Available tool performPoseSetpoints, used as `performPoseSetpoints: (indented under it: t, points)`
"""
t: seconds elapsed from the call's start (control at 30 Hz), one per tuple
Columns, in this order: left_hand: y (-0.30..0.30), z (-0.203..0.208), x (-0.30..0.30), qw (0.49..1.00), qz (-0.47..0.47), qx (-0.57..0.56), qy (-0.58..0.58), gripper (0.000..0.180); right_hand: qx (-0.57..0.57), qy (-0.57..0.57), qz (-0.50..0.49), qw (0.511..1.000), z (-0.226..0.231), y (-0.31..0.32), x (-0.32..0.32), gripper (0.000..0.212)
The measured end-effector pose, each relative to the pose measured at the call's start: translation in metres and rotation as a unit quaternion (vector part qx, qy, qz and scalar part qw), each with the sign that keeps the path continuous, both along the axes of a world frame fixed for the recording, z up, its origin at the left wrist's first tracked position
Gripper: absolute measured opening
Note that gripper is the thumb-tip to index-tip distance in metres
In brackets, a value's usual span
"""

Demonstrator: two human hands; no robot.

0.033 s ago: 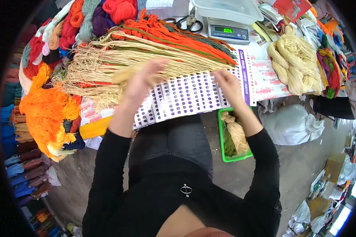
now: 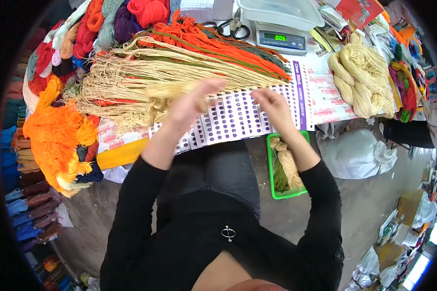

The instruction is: Sorting bundles of colored yarn and cutting them with scissors at a workbench.

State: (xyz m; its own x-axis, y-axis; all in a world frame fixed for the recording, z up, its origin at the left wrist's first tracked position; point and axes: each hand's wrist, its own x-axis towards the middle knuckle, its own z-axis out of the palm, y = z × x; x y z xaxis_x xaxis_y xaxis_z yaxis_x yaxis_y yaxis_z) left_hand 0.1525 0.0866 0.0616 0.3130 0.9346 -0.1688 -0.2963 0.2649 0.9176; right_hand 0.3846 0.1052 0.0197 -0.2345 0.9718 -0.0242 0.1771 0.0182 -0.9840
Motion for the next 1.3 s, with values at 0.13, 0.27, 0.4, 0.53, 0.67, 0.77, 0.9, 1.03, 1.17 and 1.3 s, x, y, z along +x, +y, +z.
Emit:
performPoseSetpoints:
  t: [0.13, 0.27, 0.4, 0.53, 0.67, 0.77, 0.9, 1.03, 1.17, 1.3]
  points:
    - [-0.004, 0.001, 0.058, 0.985, -0.079, -0.078, -0.129, 0.042, -0.074, 0.123, 0.071, 0.987, 0.027, -0.025, -0.025, 0.015]
    - [0.003, 0.002, 0.056, 0.962, -0.113, -0.105, -0.227, 0.042, -0.075, 0.159, 0.052, 0.983, 0.039, -0.027, -0.020, 0.017]
    - [0.000, 0.008, 0.057, 0.949, -0.074, -0.154, -0.264, 0.041, -0.076, 0.185, 0.046, 0.979, 0.041, -0.030, -0.015, 0.015]
    - [0.001, 0.005, 0.056, 0.944, -0.080, -0.149, -0.285, 0.040, -0.107, 0.235, 0.049, 0.965, 0.044, -0.033, -0.013, 0.014]
    - [0.005, 0.014, 0.025, 0.960, 0.025, -0.188, -0.206, 0.034, -0.053, 0.245, -0.010, 0.968, 0.060, -0.021, 0.014, 0.010]
    - [0.014, -0.004, -0.073, 0.948, -0.002, -0.150, -0.280, 0.021, -0.040, 0.556, -0.024, 0.830, 0.063, 0.013, 0.130, 0.018]
    - [0.005, 0.034, -0.177, 0.915, 0.355, 0.000, -0.192, 0.041, 0.069, 0.469, -0.227, 0.851, 0.110, 0.020, 0.328, 0.024]
    - [0.010, 0.058, -0.111, 0.947, 0.179, 0.004, -0.267, 0.046, 0.254, 0.210, -0.372, 0.868, 0.140, 0.009, 0.291, 0.008]
    - [0.026, 0.020, 0.023, 0.963, -0.036, -0.152, -0.219, 0.033, 0.127, -0.081, -0.165, 0.975, 0.080, 0.031, 0.137, 0.023]
    - [0.040, -0.025, 0.107, 0.930, -0.054, -0.324, -0.166, 0.044, -0.015, -0.049, -0.010, 0.999, -0.012, 0.048, 0.094, 0.012]
